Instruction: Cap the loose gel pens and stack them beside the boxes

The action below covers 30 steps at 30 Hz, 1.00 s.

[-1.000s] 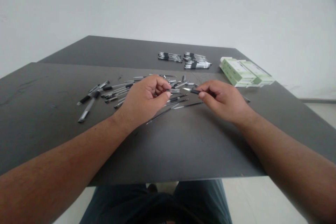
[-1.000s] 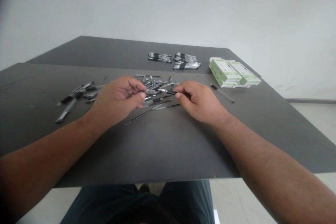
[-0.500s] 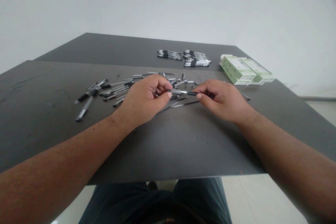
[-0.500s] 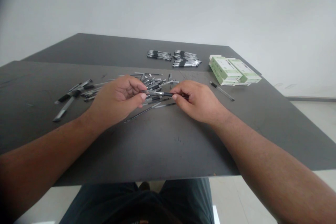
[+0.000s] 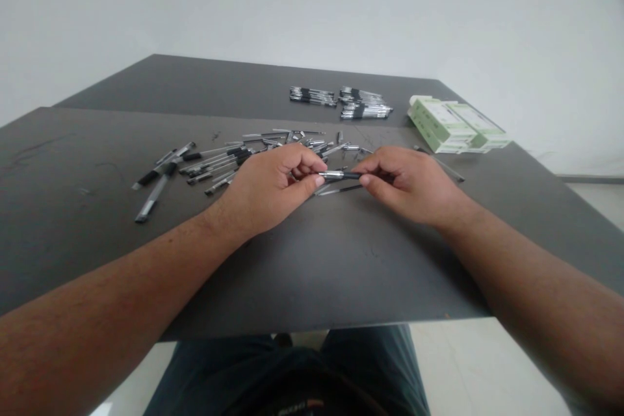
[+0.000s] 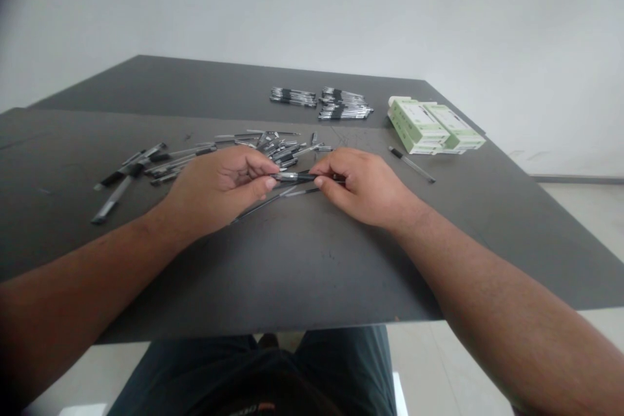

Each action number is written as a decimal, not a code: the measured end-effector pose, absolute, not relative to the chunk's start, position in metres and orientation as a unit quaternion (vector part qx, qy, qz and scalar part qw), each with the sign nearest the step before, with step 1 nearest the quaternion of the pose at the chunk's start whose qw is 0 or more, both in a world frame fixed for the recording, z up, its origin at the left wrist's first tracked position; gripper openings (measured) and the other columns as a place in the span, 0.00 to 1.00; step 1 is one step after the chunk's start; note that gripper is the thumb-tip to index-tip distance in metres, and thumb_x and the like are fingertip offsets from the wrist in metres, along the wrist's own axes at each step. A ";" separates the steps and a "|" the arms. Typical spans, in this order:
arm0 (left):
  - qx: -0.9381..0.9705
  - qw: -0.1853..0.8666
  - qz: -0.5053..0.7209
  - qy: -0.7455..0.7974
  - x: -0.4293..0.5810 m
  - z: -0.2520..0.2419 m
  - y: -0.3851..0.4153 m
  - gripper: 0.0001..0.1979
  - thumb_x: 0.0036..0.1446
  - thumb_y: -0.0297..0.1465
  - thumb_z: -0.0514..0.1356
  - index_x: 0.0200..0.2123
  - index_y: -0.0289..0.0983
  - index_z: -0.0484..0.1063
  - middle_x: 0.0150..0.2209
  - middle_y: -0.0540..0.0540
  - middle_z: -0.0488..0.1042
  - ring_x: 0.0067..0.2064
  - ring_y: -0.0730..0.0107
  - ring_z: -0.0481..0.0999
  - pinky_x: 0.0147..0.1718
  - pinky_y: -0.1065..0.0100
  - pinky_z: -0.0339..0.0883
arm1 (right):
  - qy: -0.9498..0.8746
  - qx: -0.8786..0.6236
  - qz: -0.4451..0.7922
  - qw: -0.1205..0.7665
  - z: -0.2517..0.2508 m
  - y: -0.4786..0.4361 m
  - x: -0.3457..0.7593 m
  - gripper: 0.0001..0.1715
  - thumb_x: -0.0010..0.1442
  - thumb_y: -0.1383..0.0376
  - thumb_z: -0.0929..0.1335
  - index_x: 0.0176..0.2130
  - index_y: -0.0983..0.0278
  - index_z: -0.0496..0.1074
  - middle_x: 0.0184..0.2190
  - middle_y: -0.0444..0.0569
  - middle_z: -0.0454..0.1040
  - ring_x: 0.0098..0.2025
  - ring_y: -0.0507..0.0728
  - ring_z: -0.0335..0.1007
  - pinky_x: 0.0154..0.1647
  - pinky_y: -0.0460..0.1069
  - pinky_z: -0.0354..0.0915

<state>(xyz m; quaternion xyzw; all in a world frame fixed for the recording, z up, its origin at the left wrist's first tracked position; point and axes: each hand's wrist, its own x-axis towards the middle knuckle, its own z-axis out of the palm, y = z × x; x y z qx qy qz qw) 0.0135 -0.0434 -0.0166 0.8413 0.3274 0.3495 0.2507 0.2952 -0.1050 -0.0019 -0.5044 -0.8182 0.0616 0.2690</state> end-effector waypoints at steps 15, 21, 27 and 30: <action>0.820 0.344 0.326 0.322 0.013 -0.020 -0.041 0.09 0.65 0.36 0.70 0.47 0.42 0.86 0.34 0.51 0.88 0.35 0.66 0.86 0.36 0.65 0.73 | -0.847 -0.441 0.051 0.292 -0.005 -0.103 0.299 0.09 0.72 0.65 0.71 0.45 0.60 0.85 0.37 0.48 0.86 0.36 0.58 0.80 0.38 0.51 0.68; 0.810 0.369 0.327 0.317 0.013 -0.021 -0.041 0.09 0.64 0.36 0.70 0.45 0.42 0.86 0.33 0.50 0.88 0.34 0.64 0.87 0.35 0.65 0.74 | -0.848 -0.444 0.065 0.283 -0.002 -0.104 0.297 0.10 0.71 0.66 0.71 0.45 0.60 0.85 0.37 0.48 0.86 0.37 0.58 0.81 0.39 0.51 0.68; 0.796 0.395 0.335 0.312 0.015 -0.022 -0.038 0.08 0.63 0.35 0.72 0.45 0.41 0.85 0.31 0.51 0.87 0.32 0.67 0.86 0.33 0.68 0.75 | -0.827 -0.469 0.081 0.300 -0.004 -0.105 0.294 0.09 0.70 0.65 0.71 0.43 0.61 0.85 0.35 0.47 0.85 0.33 0.56 0.77 0.36 0.50 0.65; 0.774 0.447 0.334 0.299 0.016 -0.020 -0.037 0.08 0.63 0.34 0.72 0.45 0.39 0.84 0.32 0.49 0.87 0.31 0.69 0.86 0.33 0.70 0.78 | -0.809 -0.483 0.114 0.314 -0.006 -0.106 0.293 0.11 0.71 0.64 0.71 0.43 0.62 0.86 0.33 0.46 0.85 0.32 0.55 0.75 0.35 0.50 0.64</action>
